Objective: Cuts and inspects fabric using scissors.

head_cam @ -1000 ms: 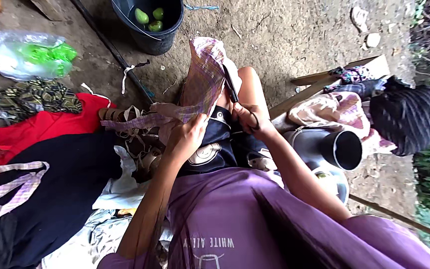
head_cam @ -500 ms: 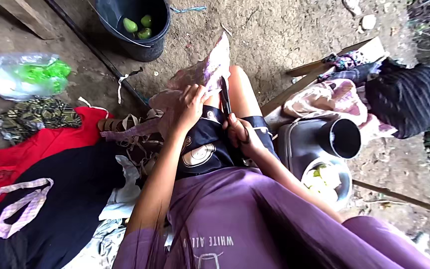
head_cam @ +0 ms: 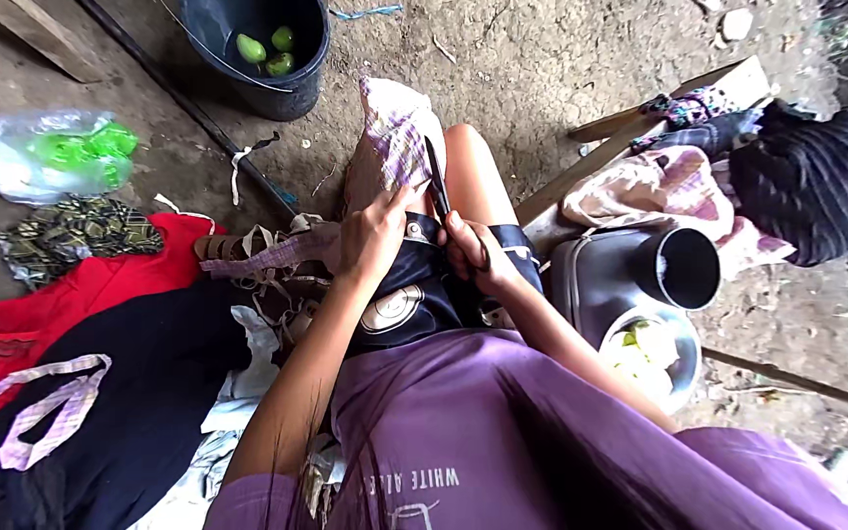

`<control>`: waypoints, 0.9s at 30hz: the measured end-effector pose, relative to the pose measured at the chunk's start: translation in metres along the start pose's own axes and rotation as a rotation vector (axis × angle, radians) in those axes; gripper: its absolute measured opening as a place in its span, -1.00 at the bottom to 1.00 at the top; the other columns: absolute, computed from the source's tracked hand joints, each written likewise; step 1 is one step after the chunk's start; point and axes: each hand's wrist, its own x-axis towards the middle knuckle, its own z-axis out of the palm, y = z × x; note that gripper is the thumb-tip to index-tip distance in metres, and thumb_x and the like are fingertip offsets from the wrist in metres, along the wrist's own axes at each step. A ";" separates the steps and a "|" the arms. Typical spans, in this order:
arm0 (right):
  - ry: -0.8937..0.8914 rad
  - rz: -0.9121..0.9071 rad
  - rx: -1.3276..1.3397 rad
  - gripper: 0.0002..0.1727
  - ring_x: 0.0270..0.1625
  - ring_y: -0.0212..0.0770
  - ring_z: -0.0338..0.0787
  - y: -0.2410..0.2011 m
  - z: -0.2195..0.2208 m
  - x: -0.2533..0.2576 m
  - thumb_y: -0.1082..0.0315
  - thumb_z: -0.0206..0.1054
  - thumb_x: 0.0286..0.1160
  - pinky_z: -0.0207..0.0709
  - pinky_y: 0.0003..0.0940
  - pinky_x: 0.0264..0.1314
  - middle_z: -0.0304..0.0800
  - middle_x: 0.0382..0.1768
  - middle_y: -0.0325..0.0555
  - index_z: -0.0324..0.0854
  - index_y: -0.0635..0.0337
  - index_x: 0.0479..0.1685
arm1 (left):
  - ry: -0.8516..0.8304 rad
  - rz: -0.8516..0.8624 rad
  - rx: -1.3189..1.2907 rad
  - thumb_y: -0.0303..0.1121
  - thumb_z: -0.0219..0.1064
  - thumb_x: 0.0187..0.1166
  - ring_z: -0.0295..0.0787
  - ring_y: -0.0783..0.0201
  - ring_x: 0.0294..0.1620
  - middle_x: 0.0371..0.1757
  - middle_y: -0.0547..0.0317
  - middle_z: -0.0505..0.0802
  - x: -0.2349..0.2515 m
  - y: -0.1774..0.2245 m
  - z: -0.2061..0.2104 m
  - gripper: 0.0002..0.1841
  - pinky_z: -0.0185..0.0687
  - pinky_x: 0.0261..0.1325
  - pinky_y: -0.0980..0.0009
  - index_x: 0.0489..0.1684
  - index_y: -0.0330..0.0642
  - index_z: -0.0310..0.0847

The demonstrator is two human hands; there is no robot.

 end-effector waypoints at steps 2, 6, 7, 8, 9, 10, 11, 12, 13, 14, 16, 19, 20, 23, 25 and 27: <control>0.042 -0.010 -0.029 -0.52 -0.85 -0.50 0.29 0.002 0.002 0.000 -0.14 0.08 0.73 0.23 -0.60 -0.77 0.28 -0.86 -0.41 0.49 0.02 -0.44 | 0.015 -0.007 -0.009 -0.55 0.25 0.60 0.84 -0.16 -0.45 -0.26 -0.17 0.87 -0.002 0.002 0.002 -0.78 0.67 -0.47 -0.05 0.04 -0.27 0.80; 0.044 0.005 -0.094 -0.59 -0.86 -0.50 0.26 -0.001 0.001 -0.001 -0.01 0.16 0.75 0.20 -0.61 -0.79 0.28 -0.86 -0.38 0.52 0.08 -0.42 | 0.016 -0.053 -0.033 -0.51 0.25 0.64 0.86 -0.16 -0.42 -0.26 -0.17 0.87 -0.009 0.002 0.004 -0.81 0.69 -0.44 -0.06 0.01 -0.29 0.78; 0.018 -0.005 -0.094 -0.59 -0.86 -0.51 0.26 -0.002 -0.001 0.000 -0.02 0.14 0.75 0.20 -0.61 -0.78 0.28 -0.86 -0.39 0.53 0.07 -0.40 | 0.016 -0.051 -0.037 -0.51 0.25 0.64 0.86 -0.15 -0.42 -0.25 -0.17 0.88 -0.010 0.001 0.003 -0.81 0.69 -0.44 -0.06 0.02 -0.28 0.78; -0.010 -0.013 -0.085 -0.57 -0.85 -0.51 0.27 -0.003 -0.003 0.000 -0.07 0.11 0.73 0.21 -0.62 -0.77 0.28 -0.85 -0.40 0.53 0.05 -0.39 | 0.014 -0.048 -0.044 -0.52 0.26 0.63 0.86 -0.15 -0.41 -0.24 -0.17 0.88 -0.011 0.001 0.001 -0.81 0.70 -0.43 -0.05 0.02 -0.28 0.78; -0.035 -0.013 -0.080 -0.52 -0.84 -0.51 0.27 -0.006 -0.006 0.002 -0.16 0.08 0.71 0.22 -0.62 -0.76 0.29 -0.84 -0.41 0.54 0.03 -0.36 | 0.013 -0.039 -0.050 -0.53 0.26 0.62 0.86 -0.15 -0.40 -0.24 -0.18 0.88 -0.011 0.002 -0.001 -0.80 0.70 -0.43 -0.06 0.03 -0.28 0.79; -0.052 -0.012 -0.082 -0.45 -0.83 -0.52 0.27 -0.008 -0.008 0.003 -0.29 0.06 0.67 0.23 -0.62 -0.75 0.29 -0.83 -0.43 0.55 0.00 -0.33 | 0.011 -0.027 -0.053 -0.53 0.26 0.61 0.86 -0.14 -0.40 -0.24 -0.18 0.88 -0.012 0.002 -0.003 -0.80 0.70 -0.44 -0.05 0.04 -0.29 0.79; -0.064 -0.011 -0.074 -0.40 -0.82 -0.53 0.28 -0.011 -0.010 0.006 -0.37 0.03 0.63 0.24 -0.63 -0.74 0.30 -0.82 -0.45 0.56 -0.02 -0.30 | 0.008 -0.017 -0.056 -0.53 0.27 0.62 0.86 -0.13 -0.41 -0.23 -0.18 0.87 -0.012 0.002 -0.004 -0.80 0.70 -0.44 -0.04 0.04 -0.30 0.78; -0.079 -0.020 -0.064 -0.36 -0.81 -0.53 0.32 -0.014 -0.010 0.010 -0.44 -0.01 0.59 0.29 -0.63 -0.74 0.33 -0.80 -0.46 0.57 -0.04 -0.27 | 0.006 -0.010 -0.055 -0.52 0.27 0.63 0.86 -0.13 -0.42 -0.24 -0.18 0.87 -0.012 0.003 -0.005 -0.81 0.70 -0.44 -0.03 0.03 -0.30 0.78; -0.096 -0.038 -0.055 -0.30 -0.81 -0.52 0.34 -0.015 -0.010 0.014 -0.52 -0.04 0.53 0.30 -0.62 -0.74 0.34 -0.80 -0.46 0.56 -0.07 -0.27 | 0.009 -0.008 -0.053 -0.51 0.27 0.63 0.85 -0.12 -0.44 -0.26 -0.17 0.86 -0.011 0.004 -0.006 -0.83 0.69 -0.46 -0.02 0.00 -0.31 0.77; -0.103 -0.055 -0.041 -0.26 -0.82 -0.51 0.33 -0.016 -0.008 0.015 -0.59 -0.06 0.47 0.28 -0.61 -0.75 0.33 -0.81 -0.44 0.55 -0.08 -0.28 | 0.010 -0.011 -0.051 -0.50 0.27 0.64 0.84 -0.12 -0.46 -0.30 -0.16 0.85 -0.011 0.005 -0.007 -0.83 0.68 -0.48 0.00 -0.01 -0.31 0.77; -0.086 -0.073 -0.022 -0.23 -0.84 -0.48 0.28 -0.013 -0.002 0.014 -0.63 -0.09 0.45 0.23 -0.59 -0.78 0.27 -0.82 -0.41 0.52 -0.08 -0.28 | -0.002 -0.025 -0.053 -0.49 0.26 0.65 0.84 -0.13 -0.45 -0.31 -0.16 0.84 -0.008 0.007 -0.009 -0.83 0.68 -0.47 -0.01 -0.01 -0.30 0.77; 0.013 -0.069 -0.096 -0.39 -0.88 -0.51 0.23 -0.009 0.004 0.011 -0.38 0.00 0.65 0.18 -0.59 -0.83 0.25 -0.86 -0.40 0.52 -0.02 -0.37 | 0.003 -0.030 -0.075 -0.51 0.25 0.65 0.84 -0.13 -0.43 -0.31 -0.16 0.85 -0.009 0.007 -0.011 -0.84 0.68 -0.46 -0.02 -0.03 -0.31 0.75; 0.030 -0.060 -0.133 -0.45 -0.89 -0.51 0.21 -0.011 0.003 0.010 -0.29 0.06 0.68 0.16 -0.60 -0.84 0.23 -0.87 -0.41 0.54 -0.01 -0.38 | 0.014 -0.029 -0.084 -0.52 0.25 0.64 0.84 -0.12 -0.43 -0.31 -0.16 0.85 -0.011 0.006 -0.013 -0.85 0.68 -0.46 -0.01 -0.04 -0.31 0.75; 0.043 -0.051 -0.190 -0.50 -0.90 -0.51 0.19 -0.016 -0.003 0.005 -0.24 0.19 0.63 0.14 -0.60 -0.84 0.24 -0.88 -0.40 0.60 -0.01 -0.39 | 0.046 -0.052 -0.083 -0.54 0.27 0.58 0.83 -0.12 -0.46 -0.38 -0.14 0.83 -0.019 0.002 -0.022 -0.87 0.65 -0.49 -0.01 -0.10 -0.33 0.73; 0.000 -0.061 -0.182 -0.54 -0.87 -0.54 0.23 -0.014 -0.008 0.003 -0.21 0.19 0.62 0.18 -0.62 -0.81 0.27 -0.87 -0.43 0.59 -0.02 -0.38 | 0.045 -0.066 -0.079 -0.54 0.29 0.54 0.81 -0.12 -0.49 -0.44 -0.15 0.80 -0.025 -0.001 -0.028 -0.91 0.62 -0.51 -0.01 -0.16 -0.35 0.68; -0.061 -0.055 -0.151 -0.57 -0.82 -0.56 0.31 -0.009 -0.014 0.000 -0.19 0.17 0.59 0.27 -0.63 -0.74 0.31 -0.84 -0.48 0.58 -0.02 -0.31 | 0.031 -0.044 -0.077 -0.54 0.32 0.52 0.79 -0.10 -0.50 -0.42 -0.14 0.79 -0.032 -0.003 -0.031 -0.92 0.61 -0.53 0.01 -0.18 -0.36 0.68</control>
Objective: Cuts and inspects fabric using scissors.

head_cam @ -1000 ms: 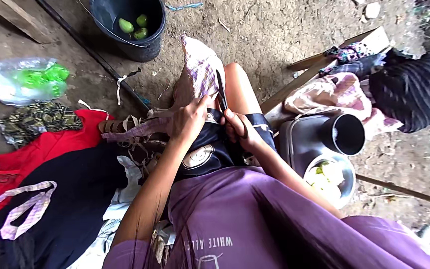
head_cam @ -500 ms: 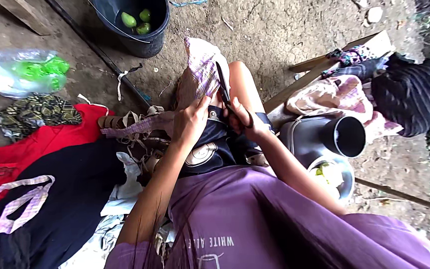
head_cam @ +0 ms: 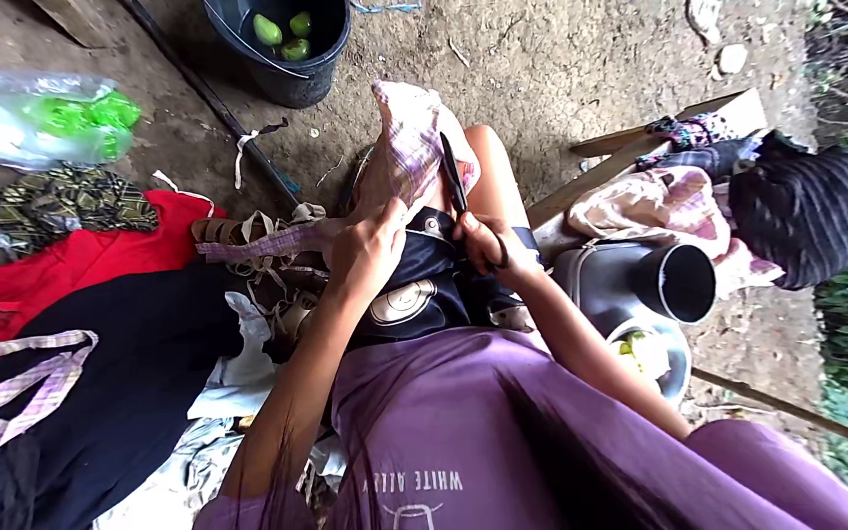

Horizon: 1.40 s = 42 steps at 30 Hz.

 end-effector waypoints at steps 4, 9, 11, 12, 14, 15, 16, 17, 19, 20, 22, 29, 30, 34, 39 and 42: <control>-0.035 0.075 0.014 -0.53 -0.77 -0.56 0.39 0.001 -0.004 -0.014 -0.23 0.14 0.56 0.35 -0.65 -0.66 0.40 -0.80 -0.48 0.58 -0.01 -0.28 | -0.024 0.026 0.019 -0.55 0.33 0.52 0.77 -0.04 -0.55 -0.34 -0.10 0.81 -0.016 -0.004 0.001 -0.92 0.63 -0.59 0.05 -0.17 -0.32 0.71; -0.130 0.072 -0.045 -0.44 -0.76 -0.56 0.38 -0.006 -0.023 -0.006 -0.34 0.08 0.56 0.34 -0.65 -0.66 0.38 -0.78 -0.50 0.61 -0.03 -0.26 | -0.004 -0.001 0.009 -0.54 0.32 0.55 0.80 -0.07 -0.47 -0.31 -0.12 0.80 -0.020 -0.007 0.002 -0.90 0.65 -0.53 0.04 -0.13 -0.33 0.72; -0.167 0.045 -0.083 -0.36 -0.78 -0.55 0.35 -0.012 -0.029 0.003 -0.46 0.06 0.49 0.31 -0.64 -0.69 0.36 -0.80 -0.50 0.60 -0.05 -0.27 | 0.002 0.000 0.015 -0.53 0.32 0.55 0.80 -0.06 -0.48 -0.33 -0.11 0.80 -0.019 -0.005 0.002 -0.90 0.64 -0.54 0.04 -0.13 -0.33 0.72; -0.174 0.032 -0.094 -0.32 -0.79 -0.55 0.34 -0.015 -0.030 0.006 -0.51 0.05 0.47 0.30 -0.64 -0.71 0.35 -0.80 -0.48 0.61 -0.05 -0.27 | 0.003 0.000 0.013 -0.52 0.32 0.54 0.80 -0.06 -0.49 -0.34 -0.11 0.80 -0.018 -0.004 0.002 -0.90 0.65 -0.54 0.03 -0.12 -0.33 0.72; -0.172 0.024 -0.092 -0.27 -0.80 -0.54 0.34 -0.020 -0.029 0.014 -0.57 0.04 0.43 0.29 -0.64 -0.73 0.36 -0.80 -0.47 0.60 -0.05 -0.31 | 0.010 0.004 0.005 -0.52 0.34 0.53 0.78 -0.04 -0.53 -0.35 -0.10 0.80 -0.018 0.000 0.004 -0.89 0.63 -0.57 0.05 -0.11 -0.33 0.72; -0.173 0.025 -0.083 -0.27 -0.79 -0.54 0.36 -0.021 -0.027 0.020 -0.57 0.03 0.43 0.30 -0.64 -0.72 0.38 -0.79 -0.47 0.59 -0.05 -0.32 | 0.009 0.006 -0.003 -0.53 0.34 0.53 0.78 -0.03 -0.54 -0.35 -0.09 0.81 -0.018 0.001 0.005 -0.89 0.63 -0.57 0.06 -0.11 -0.33 0.72; -0.174 0.026 -0.078 -0.29 -0.79 -0.54 0.37 -0.023 -0.025 0.025 -0.54 0.01 0.47 0.31 -0.64 -0.72 0.39 -0.78 -0.47 0.57 -0.05 -0.34 | 0.005 0.007 -0.013 -0.53 0.34 0.53 0.78 -0.02 -0.53 -0.35 -0.09 0.81 -0.019 0.002 0.006 -0.89 0.64 -0.56 0.07 -0.10 -0.32 0.72; -0.165 0.032 -0.076 -0.37 -0.80 -0.55 0.35 -0.025 -0.023 0.030 -0.42 0.00 0.54 0.28 -0.63 -0.74 0.37 -0.80 -0.49 0.53 -0.04 -0.38 | 0.000 0.007 -0.025 -0.54 0.34 0.53 0.79 -0.02 -0.52 -0.34 -0.09 0.82 -0.019 0.003 0.007 -0.88 0.65 -0.55 0.07 -0.09 -0.33 0.72; -0.105 0.033 -0.123 -0.54 -0.84 -0.57 0.27 -0.027 -0.020 0.037 -0.15 0.06 0.65 0.19 -0.62 -0.79 0.31 -0.85 -0.51 0.49 -0.04 -0.49 | -0.016 -0.003 -0.049 -0.55 0.35 0.51 0.81 -0.04 -0.50 -0.33 -0.11 0.82 -0.021 0.003 0.007 -0.87 0.67 -0.53 0.05 -0.08 -0.35 0.72; -0.072 0.033 -0.173 -0.58 -0.86 -0.56 0.25 -0.029 -0.021 0.038 -0.04 0.13 0.67 0.17 -0.60 -0.80 0.30 -0.86 -0.49 0.51 -0.01 -0.53 | -0.020 -0.013 -0.053 -0.56 0.36 0.49 0.80 -0.05 -0.51 -0.34 -0.12 0.82 -0.023 0.003 0.006 -0.87 0.67 -0.53 0.05 -0.08 -0.35 0.72; -0.070 0.032 -0.269 -0.63 -0.85 -0.55 0.24 -0.035 -0.026 0.039 0.04 0.24 0.65 0.18 -0.59 -0.80 0.32 -0.84 -0.46 0.55 0.04 -0.50 | -0.014 -0.036 -0.050 -0.56 0.36 0.49 0.79 -0.04 -0.52 -0.38 -0.11 0.80 -0.027 0.001 0.002 -0.89 0.64 -0.54 0.06 -0.13 -0.34 0.70; -0.327 0.068 -0.367 -0.47 -0.80 -0.56 0.32 -0.064 -0.047 0.057 -0.27 0.07 0.59 0.25 -0.60 -0.70 0.32 -0.83 -0.51 0.48 -0.07 -0.53 | 0.001 -0.040 -0.013 -0.54 0.36 0.47 0.78 0.01 -0.55 -0.38 -0.09 0.81 -0.044 0.002 -0.014 -0.90 0.63 -0.57 0.11 -0.17 -0.34 0.72; -0.365 0.078 -0.371 -0.45 -0.79 -0.57 0.32 -0.068 -0.047 0.062 -0.30 0.04 0.59 0.25 -0.62 -0.70 0.32 -0.82 -0.51 0.49 -0.07 -0.51 | -0.003 -0.043 -0.011 -0.54 0.35 0.48 0.79 0.00 -0.53 -0.35 -0.09 0.82 -0.045 0.003 -0.016 -0.90 0.65 -0.55 0.09 -0.17 -0.34 0.72; -0.408 0.096 -0.361 -0.50 -0.83 -0.59 0.27 -0.075 -0.047 0.080 -0.23 0.10 0.63 0.16 -0.66 -0.78 0.28 -0.84 -0.52 0.48 -0.06 -0.54 | 0.015 -0.058 0.003 -0.53 0.33 0.50 0.78 0.00 -0.54 -0.36 -0.08 0.81 -0.048 0.004 -0.021 -0.91 0.64 -0.56 0.11 -0.17 -0.34 0.72; -0.378 0.027 -0.463 -0.58 -0.82 -0.55 0.27 -0.076 -0.038 0.080 0.00 0.15 0.68 0.19 -0.60 -0.75 0.30 -0.83 -0.46 0.52 0.02 -0.53 | 0.032 -0.077 0.006 -0.54 0.36 0.45 0.78 0.02 -0.53 -0.38 -0.08 0.81 -0.056 0.005 -0.034 -0.89 0.64 -0.54 0.12 -0.16 -0.34 0.73; -0.549 0.061 -0.400 -0.37 -0.79 -0.58 0.34 -0.080 -0.039 0.088 -0.48 0.04 0.48 0.28 -0.63 -0.72 0.33 -0.81 -0.54 0.50 -0.12 -0.52 | 0.047 -0.054 0.027 -0.52 0.34 0.46 0.75 0.06 -0.56 -0.42 -0.04 0.79 -0.064 0.005 -0.041 -0.92 0.61 -0.57 0.19 -0.22 -0.32 0.72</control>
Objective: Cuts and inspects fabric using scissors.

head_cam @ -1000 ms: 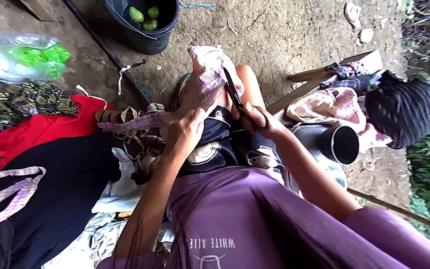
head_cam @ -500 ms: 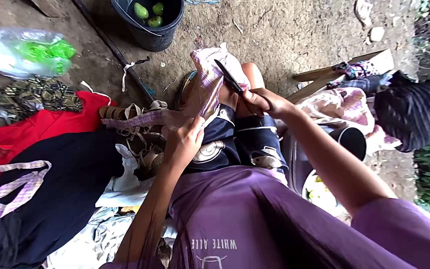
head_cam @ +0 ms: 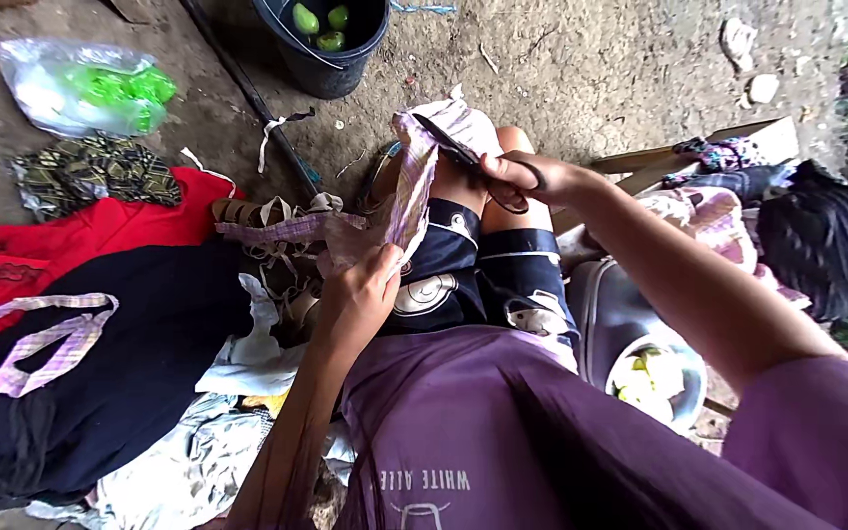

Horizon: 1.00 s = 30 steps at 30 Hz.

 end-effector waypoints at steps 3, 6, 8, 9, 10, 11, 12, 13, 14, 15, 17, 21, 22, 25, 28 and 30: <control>-0.038 0.024 0.057 -0.34 -0.80 -0.56 0.31 -0.007 0.000 0.012 -0.50 -0.01 0.50 0.23 -0.63 -0.74 0.29 -0.81 -0.52 0.50 -0.10 -0.49 | 0.019 0.022 0.033 -0.52 0.30 0.50 0.79 0.05 -0.53 -0.38 -0.07 0.81 -0.008 0.003 -0.007 -0.89 0.65 -0.55 0.20 -0.22 -0.34 0.75; 0.075 0.053 -0.010 -0.48 -0.85 -0.56 0.24 -0.018 0.011 0.017 -0.13 0.08 0.72 0.12 -0.62 -0.81 0.24 -0.87 -0.50 0.45 -0.07 -0.65 | 0.024 0.025 0.055 -0.52 0.30 0.49 0.81 0.05 -0.51 -0.37 -0.07 0.83 -0.013 0.006 -0.013 -0.89 0.66 -0.54 0.20 -0.24 -0.33 0.76; 0.092 0.073 -0.101 -0.48 -0.85 -0.53 0.23 -0.022 0.012 0.017 0.00 0.12 0.77 0.10 -0.60 -0.79 0.24 -0.87 -0.44 0.44 -0.01 -0.68 | 0.027 0.015 0.066 -0.51 0.29 0.50 0.79 0.04 -0.52 -0.39 -0.06 0.81 -0.018 0.006 -0.020 -0.88 0.65 -0.55 0.19 -0.24 -0.32 0.76; 0.068 0.074 -0.131 -0.48 -0.84 -0.52 0.25 -0.023 0.011 0.016 -0.02 0.09 0.78 0.12 -0.59 -0.77 0.25 -0.86 -0.44 0.45 0.00 -0.66 | 0.023 0.009 0.075 -0.50 0.29 0.51 0.78 0.04 -0.53 -0.39 -0.06 0.80 -0.022 0.006 -0.024 -0.88 0.65 -0.55 0.18 -0.23 -0.32 0.75; 0.026 0.073 -0.141 -0.46 -0.82 -0.52 0.27 -0.025 0.010 0.015 -0.08 0.03 0.78 0.15 -0.59 -0.75 0.26 -0.84 -0.45 0.46 -0.01 -0.62 | 0.017 0.010 0.079 -0.50 0.28 0.51 0.79 0.04 -0.52 -0.39 -0.06 0.81 -0.026 0.006 -0.028 -0.88 0.66 -0.54 0.18 -0.23 -0.31 0.75; -0.011 0.092 -0.147 -0.43 -0.81 -0.54 0.28 -0.030 0.011 0.015 -0.18 -0.04 0.76 0.17 -0.61 -0.74 0.27 -0.83 -0.47 0.46 -0.05 -0.60 | 0.009 0.024 0.085 -0.48 0.26 0.52 0.79 0.05 -0.52 -0.40 -0.05 0.81 -0.030 0.007 -0.031 -0.86 0.66 -0.54 0.20 -0.25 -0.30 0.75; -0.019 0.120 -0.157 -0.39 -0.81 -0.54 0.29 -0.037 0.013 0.016 -0.24 -0.09 0.75 0.19 -0.61 -0.74 0.29 -0.83 -0.48 0.47 -0.05 -0.59 | 0.005 0.047 0.088 -0.47 0.24 0.53 0.78 0.07 -0.54 -0.42 -0.04 0.80 -0.033 0.008 -0.034 -0.84 0.64 -0.55 0.22 -0.27 -0.30 0.76; 0.001 0.146 -0.189 -0.38 -0.80 -0.52 0.30 -0.045 0.019 0.017 -0.23 -0.10 0.78 0.21 -0.59 -0.72 0.30 -0.82 -0.46 0.48 -0.02 -0.58 | -0.002 0.065 0.092 -0.47 0.22 0.55 0.75 0.08 -0.56 -0.45 -0.02 0.78 -0.037 0.011 -0.036 -0.82 0.61 -0.57 0.25 -0.29 -0.29 0.77; 0.048 0.168 -0.241 -0.39 -0.79 -0.48 0.29 -0.052 0.026 0.020 -0.17 -0.06 0.81 0.22 -0.53 -0.70 0.30 -0.80 -0.41 0.50 0.05 -0.56 | -0.010 0.077 0.094 -0.47 0.21 0.56 0.72 0.09 -0.58 -0.48 -0.01 0.75 -0.041 0.013 -0.038 -0.81 0.59 -0.59 0.27 -0.30 -0.30 0.77; 0.102 0.165 -0.314 -0.41 -0.79 -0.43 0.30 -0.057 0.032 0.024 -0.11 0.05 0.80 0.24 -0.47 -0.69 0.31 -0.78 -0.35 0.54 0.14 -0.54 | -0.015 0.074 0.099 -0.47 0.21 0.55 0.72 0.10 -0.59 -0.48 -0.01 0.75 -0.044 0.013 -0.040 -0.82 0.58 -0.60 0.27 -0.31 -0.30 0.76; 0.157 0.143 -0.422 -0.49 -0.78 -0.39 0.37 -0.053 0.040 0.033 -0.05 0.26 0.71 0.33 -0.42 -0.67 0.40 -0.75 -0.29 0.60 0.21 -0.47 | -0.034 0.028 0.092 -0.49 0.23 0.51 0.78 0.05 -0.55 -0.44 -0.06 0.80 -0.054 0.006 -0.046 -0.84 0.65 -0.55 0.20 -0.30 -0.33 0.74; 0.073 0.090 -0.387 -0.49 -0.77 -0.42 0.32 -0.051 0.042 0.028 -0.05 0.22 0.74 0.25 -0.45 -0.66 0.38 -0.76 -0.31 0.65 0.21 -0.42 | -0.030 -0.062 0.088 -0.49 0.23 0.51 0.86 0.01 -0.40 -0.34 -0.12 0.86 -0.078 -0.015 -0.065 -0.83 0.75 -0.36 0.15 -0.22 -0.35 0.76; 0.045 0.091 -0.334 -0.46 -0.74 -0.42 0.31 -0.053 0.043 0.026 -0.08 0.13 0.78 0.25 -0.45 -0.63 0.34 -0.74 -0.33 0.63 0.20 -0.41 | -0.025 -0.059 0.082 -0.47 0.22 0.52 0.86 0.05 -0.38 -0.33 -0.11 0.86 -0.082 -0.011 -0.068 -0.82 0.75 -0.32 0.21 -0.23 -0.35 0.76; 0.009 0.090 -0.108 -0.36 -0.80 -0.51 0.29 -0.052 0.050 0.038 -0.26 -0.03 0.77 0.22 -0.56 -0.73 0.31 -0.81 -0.44 0.53 0.03 -0.54 | -0.041 -0.012 0.056 -0.46 0.22 0.55 0.87 0.06 -0.39 -0.37 -0.11 0.87 -0.081 0.002 -0.061 -0.82 0.75 -0.33 0.24 -0.22 -0.34 0.76; 0.080 0.098 -0.045 -0.42 -0.83 -0.51 0.25 -0.045 0.061 0.048 -0.20 0.09 0.75 0.17 -0.58 -0.78 0.30 -0.80 -0.42 0.51 0.04 -0.55 | -0.093 -0.032 0.027 -0.50 0.23 0.50 0.88 0.02 -0.37 -0.35 -0.12 0.87 -0.084 0.001 -0.054 -0.82 0.77 -0.29 0.17 -0.19 -0.34 0.77; 0.139 0.091 -0.116 -0.51 -0.81 -0.48 0.24 -0.042 0.064 0.046 -0.07 0.22 0.74 0.17 -0.56 -0.76 0.34 -0.76 -0.38 0.56 0.12 -0.48 | -0.087 -0.120 -0.005 -0.51 0.25 0.46 0.90 0.02 -0.29 -0.30 -0.14 0.90 -0.094 -0.002 -0.064 -0.80 0.80 -0.17 0.12 -0.15 -0.38 0.79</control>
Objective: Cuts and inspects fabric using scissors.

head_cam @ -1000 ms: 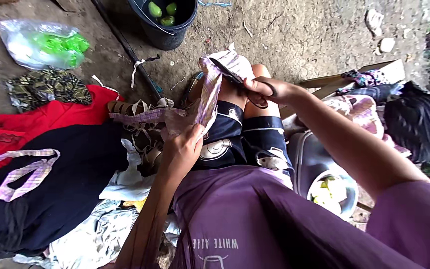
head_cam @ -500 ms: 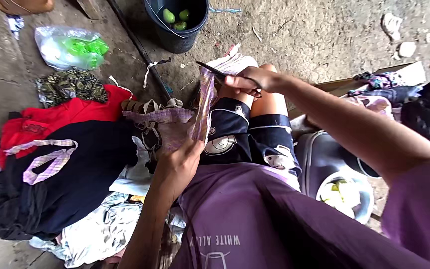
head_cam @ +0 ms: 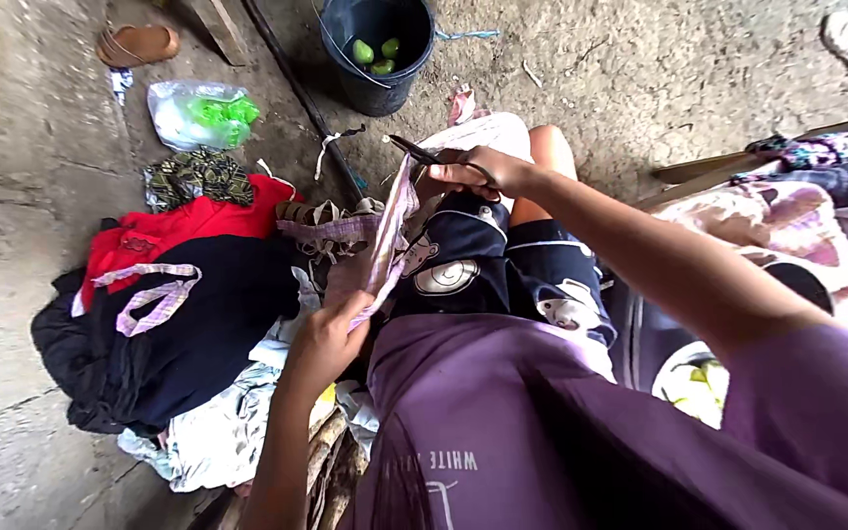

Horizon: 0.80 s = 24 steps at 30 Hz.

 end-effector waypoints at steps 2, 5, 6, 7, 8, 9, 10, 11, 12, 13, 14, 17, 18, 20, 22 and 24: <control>0.019 -0.070 -0.073 -0.54 -0.79 -0.47 0.27 0.006 -0.001 -0.007 -0.02 0.25 0.73 0.23 -0.53 -0.71 0.36 -0.74 -0.36 0.62 0.18 -0.41 | 0.056 -0.135 -0.063 -0.52 0.27 0.43 0.88 0.14 -0.20 -0.25 -0.14 0.89 -0.015 -0.006 -0.020 -0.80 0.77 -0.01 0.18 -0.12 -0.45 0.73; 0.017 -0.194 -0.023 -0.57 -0.79 -0.50 0.28 0.020 -0.003 -0.018 -0.02 0.23 0.72 0.24 -0.56 -0.72 0.33 -0.77 -0.40 0.58 0.11 -0.45 | 0.247 -0.340 -0.104 -0.44 0.29 0.49 0.73 0.50 -0.22 -0.20 0.07 0.81 -0.033 -0.018 -0.058 -0.74 0.69 -0.05 0.44 0.01 -0.45 0.59; 0.024 -0.225 0.003 -0.58 -0.79 -0.51 0.30 0.025 -0.003 -0.022 -0.03 0.23 0.70 0.26 -0.56 -0.71 0.33 -0.77 -0.43 0.58 0.07 -0.44 | 0.315 -0.400 -0.134 -0.40 0.30 0.54 0.69 0.55 -0.19 -0.15 0.13 0.77 -0.036 -0.021 -0.070 -0.70 0.68 -0.03 0.46 0.11 -0.42 0.53; 0.041 -0.234 0.042 -0.62 -0.77 -0.50 0.30 0.030 0.000 -0.027 -0.02 0.25 0.68 0.28 -0.55 -0.68 0.32 -0.76 -0.44 0.58 0.05 -0.41 | 0.363 -0.448 -0.164 -0.34 0.29 0.59 0.70 0.59 -0.14 -0.07 0.21 0.75 -0.035 -0.023 -0.081 -0.65 0.70 0.01 0.47 0.23 -0.36 0.47; 0.071 -0.238 0.089 -0.66 -0.77 -0.50 0.30 0.036 0.003 -0.032 0.00 0.28 0.65 0.29 -0.54 -0.68 0.32 -0.76 -0.44 0.59 0.04 -0.38 | 0.389 -0.478 -0.178 -0.26 0.27 0.64 0.71 0.64 -0.11 -0.03 0.28 0.73 -0.031 -0.024 -0.091 -0.61 0.73 0.05 0.49 0.32 -0.28 0.42; 0.105 -0.246 0.136 -0.70 -0.78 -0.50 0.32 0.040 0.007 -0.036 0.03 0.31 0.61 0.30 -0.54 -0.69 0.34 -0.77 -0.45 0.59 0.05 -0.34 | 0.406 -0.485 -0.188 -0.24 0.25 0.65 0.71 0.65 -0.09 0.00 0.28 0.73 -0.022 -0.022 -0.099 -0.58 0.72 0.07 0.49 0.36 -0.29 0.40; 0.136 -0.256 0.174 -0.74 -0.78 -0.51 0.32 0.044 0.011 -0.040 0.07 0.32 0.59 0.31 -0.55 -0.70 0.36 -0.76 -0.45 0.59 0.06 -0.30 | 0.410 -0.472 -0.181 -0.26 0.25 0.63 0.70 0.64 -0.08 0.01 0.25 0.74 -0.009 -0.017 -0.107 -0.58 0.71 0.09 0.49 0.35 -0.33 0.41; 0.161 -0.275 0.208 -0.77 -0.78 -0.52 0.33 0.046 0.015 -0.045 0.11 0.33 0.57 0.31 -0.56 -0.70 0.37 -0.77 -0.45 0.57 0.06 -0.28 | 0.400 -0.446 -0.173 -0.28 0.25 0.62 0.70 0.63 -0.06 0.02 0.21 0.74 0.004 -0.013 -0.114 -0.58 0.70 0.10 0.50 0.33 -0.36 0.42; 0.183 -0.297 0.241 -0.80 -0.78 -0.53 0.34 0.048 0.018 -0.051 0.15 0.34 0.55 0.32 -0.58 -0.70 0.39 -0.76 -0.46 0.57 0.07 -0.27 | 0.385 -0.405 -0.160 -0.29 0.28 0.61 0.70 0.64 -0.06 0.02 0.21 0.75 0.018 -0.010 -0.122 -0.59 0.70 0.11 0.52 0.32 -0.36 0.45; 0.204 -0.324 0.265 -0.83 -0.78 -0.55 0.35 0.049 0.021 -0.055 0.18 0.36 0.51 0.33 -0.60 -0.69 0.41 -0.75 -0.48 0.56 0.05 -0.26 | 0.362 -0.351 -0.138 -0.29 0.30 0.61 0.69 0.69 -0.06 0.01 0.26 0.75 0.033 -0.005 -0.129 -0.60 0.68 0.10 0.57 0.29 -0.34 0.46; 0.224 -0.360 0.281 -0.85 -0.77 -0.57 0.36 0.050 0.024 -0.060 0.21 0.39 0.47 0.34 -0.62 -0.69 0.44 -0.74 -0.49 0.58 0.05 -0.24 | 0.337 -0.284 -0.108 -0.27 0.32 0.61 0.68 0.75 -0.08 -0.02 0.35 0.75 0.048 0.000 -0.136 -0.63 0.67 0.09 0.63 0.26 -0.29 0.48; 0.234 -0.552 0.385 -0.62 -0.67 -0.64 0.44 0.041 0.034 -0.072 0.24 0.51 0.29 0.39 -0.68 -0.62 0.58 -0.60 -0.55 0.65 0.09 0.11 | 0.154 -0.028 -0.039 -0.26 0.31 0.62 0.61 0.81 -0.18 -0.13 0.36 0.75 0.098 0.040 -0.138 -0.69 0.60 0.02 0.72 0.11 -0.32 0.58; 0.202 -0.644 0.469 -0.51 -0.64 -0.64 0.47 0.035 0.039 -0.075 0.22 0.55 0.21 0.42 -0.69 -0.58 0.59 -0.58 -0.58 0.64 0.07 0.21 | 0.047 0.073 -0.041 -0.32 0.30 0.62 0.60 0.76 -0.22 -0.17 0.30 0.75 0.116 0.059 -0.127 -0.75 0.59 -0.01 0.70 0.04 -0.35 0.63; 0.104 -0.847 0.596 -0.41 -0.52 -0.66 0.54 0.025 0.049 -0.087 0.08 0.65 0.18 0.48 -0.71 -0.45 0.63 -0.49 -0.64 0.61 -0.10 0.28 | -0.164 0.210 -0.089 -0.36 0.33 0.63 0.66 0.52 -0.24 -0.22 0.17 0.80 0.149 0.106 -0.086 -0.81 0.60 -0.04 0.48 -0.04 -0.31 0.73; 0.093 -0.970 0.692 -0.65 -0.35 -0.66 0.72 0.028 0.051 -0.105 0.05 0.68 0.19 0.63 -0.65 -0.29 0.82 -0.32 -0.63 0.76 -0.31 -0.01 | -0.219 0.295 -0.177 -0.36 0.36 0.62 0.75 0.32 -0.26 -0.27 0.09 0.85 0.170 0.153 -0.036 -0.83 0.64 -0.09 0.31 -0.08 -0.27 0.79; 0.223 -0.999 0.754 -0.82 -0.44 -0.64 0.74 0.053 0.039 -0.130 0.13 0.64 0.18 0.65 -0.65 -0.39 0.84 -0.42 -0.57 0.83 -0.29 -0.24 | -0.116 0.360 -0.335 -0.44 0.42 0.56 0.81 0.22 -0.27 -0.29 0.02 0.86 0.169 0.188 0.001 -0.85 0.71 -0.13 0.25 -0.07 -0.32 0.76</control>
